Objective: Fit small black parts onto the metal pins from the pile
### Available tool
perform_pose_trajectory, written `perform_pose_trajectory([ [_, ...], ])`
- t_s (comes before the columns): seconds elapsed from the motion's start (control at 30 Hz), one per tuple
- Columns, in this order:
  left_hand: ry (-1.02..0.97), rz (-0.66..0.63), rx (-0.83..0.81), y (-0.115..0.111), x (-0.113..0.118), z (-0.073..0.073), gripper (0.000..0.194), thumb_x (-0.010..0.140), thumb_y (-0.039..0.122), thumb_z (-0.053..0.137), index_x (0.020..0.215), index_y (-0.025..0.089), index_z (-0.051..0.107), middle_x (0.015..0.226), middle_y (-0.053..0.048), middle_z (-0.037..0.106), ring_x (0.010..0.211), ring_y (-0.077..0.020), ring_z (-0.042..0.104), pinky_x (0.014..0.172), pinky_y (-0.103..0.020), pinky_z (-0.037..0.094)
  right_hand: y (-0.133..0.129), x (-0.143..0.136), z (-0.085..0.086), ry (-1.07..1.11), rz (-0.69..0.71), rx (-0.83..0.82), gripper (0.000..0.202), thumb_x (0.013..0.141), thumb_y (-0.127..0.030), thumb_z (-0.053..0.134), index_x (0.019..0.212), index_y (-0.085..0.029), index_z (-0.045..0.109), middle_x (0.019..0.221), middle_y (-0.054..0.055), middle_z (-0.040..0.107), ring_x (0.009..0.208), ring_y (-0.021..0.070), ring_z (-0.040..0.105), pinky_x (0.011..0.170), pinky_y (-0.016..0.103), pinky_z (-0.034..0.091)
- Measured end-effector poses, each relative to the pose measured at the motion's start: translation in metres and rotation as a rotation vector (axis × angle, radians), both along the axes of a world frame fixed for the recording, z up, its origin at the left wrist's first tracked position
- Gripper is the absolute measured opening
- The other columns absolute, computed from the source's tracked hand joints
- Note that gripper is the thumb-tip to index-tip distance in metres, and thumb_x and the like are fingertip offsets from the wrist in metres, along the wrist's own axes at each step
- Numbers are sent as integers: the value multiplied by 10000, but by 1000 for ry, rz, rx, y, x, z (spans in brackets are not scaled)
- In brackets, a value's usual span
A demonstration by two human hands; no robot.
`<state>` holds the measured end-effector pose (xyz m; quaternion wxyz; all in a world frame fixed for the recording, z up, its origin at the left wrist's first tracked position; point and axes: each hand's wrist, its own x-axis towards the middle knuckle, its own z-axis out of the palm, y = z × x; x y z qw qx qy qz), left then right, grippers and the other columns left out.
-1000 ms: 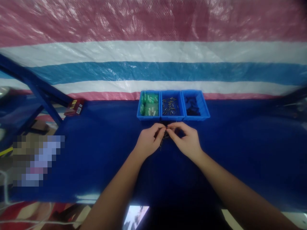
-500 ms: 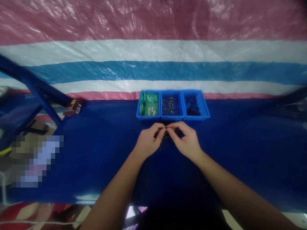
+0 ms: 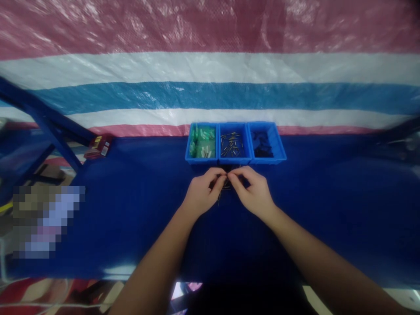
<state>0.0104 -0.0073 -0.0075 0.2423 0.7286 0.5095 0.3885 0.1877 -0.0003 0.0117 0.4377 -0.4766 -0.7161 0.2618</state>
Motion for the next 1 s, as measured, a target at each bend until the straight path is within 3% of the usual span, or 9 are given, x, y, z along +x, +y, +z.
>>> perform_pose_trajectory([
  [0.13,35,-8,11,1,-2,2,172,995,315,517,1012,207,649,775,19,698,620,-93,626,591,-210,452,-1,-1,0,39,23,7,102,903,-225,643,993,-231,692,856,28,701,769,174,650,688,318,539],
  [0.23,43,-7,6,1,-2,2,182,995,328,519,987,205,653,791,14,703,628,-98,629,613,-219,462,-1,0,0,8,32,16,61,914,-224,627,935,-224,684,838,31,693,761,175,637,675,318,521],
  [0.4,-4,-2,9,0,0,1,219,959,308,582,1160,238,633,713,48,676,592,-88,623,625,-205,484,0,2,1,-43,7,-6,174,959,-271,575,818,-208,655,776,35,680,711,169,617,653,319,494],
  [0.5,-8,-14,23,1,0,1,162,963,299,578,1089,233,655,674,54,659,560,-79,600,604,-199,473,1,2,1,-52,15,-16,179,956,-280,580,811,-212,659,758,31,678,704,170,618,641,316,496],
  [0.63,17,-14,2,1,-1,1,157,980,310,548,1063,222,648,722,40,685,582,-84,613,594,-205,461,0,0,0,16,2,-41,86,927,-268,625,944,-220,695,820,31,700,726,166,645,648,308,522],
  [0.73,49,-8,10,2,-2,2,197,1002,338,506,1007,204,652,789,12,707,637,-100,637,606,-217,460,-1,0,0,61,23,-27,126,905,-243,646,1023,-233,690,854,25,700,737,162,651,664,308,542],
  [0.9,45,-10,11,2,-2,3,212,1001,355,511,980,204,658,776,14,702,626,-100,630,600,-218,452,-1,0,1,5,41,4,61,918,-225,614,926,-227,674,837,31,693,747,170,638,668,315,533],
  [1.0,12,-8,-7,1,-1,2,173,974,346,565,1067,225,647,737,39,688,602,-91,623,610,-211,462,1,2,1,-43,22,-15,111,947,-260,586,881,-214,663,811,40,686,739,175,630,660,319,517],
])
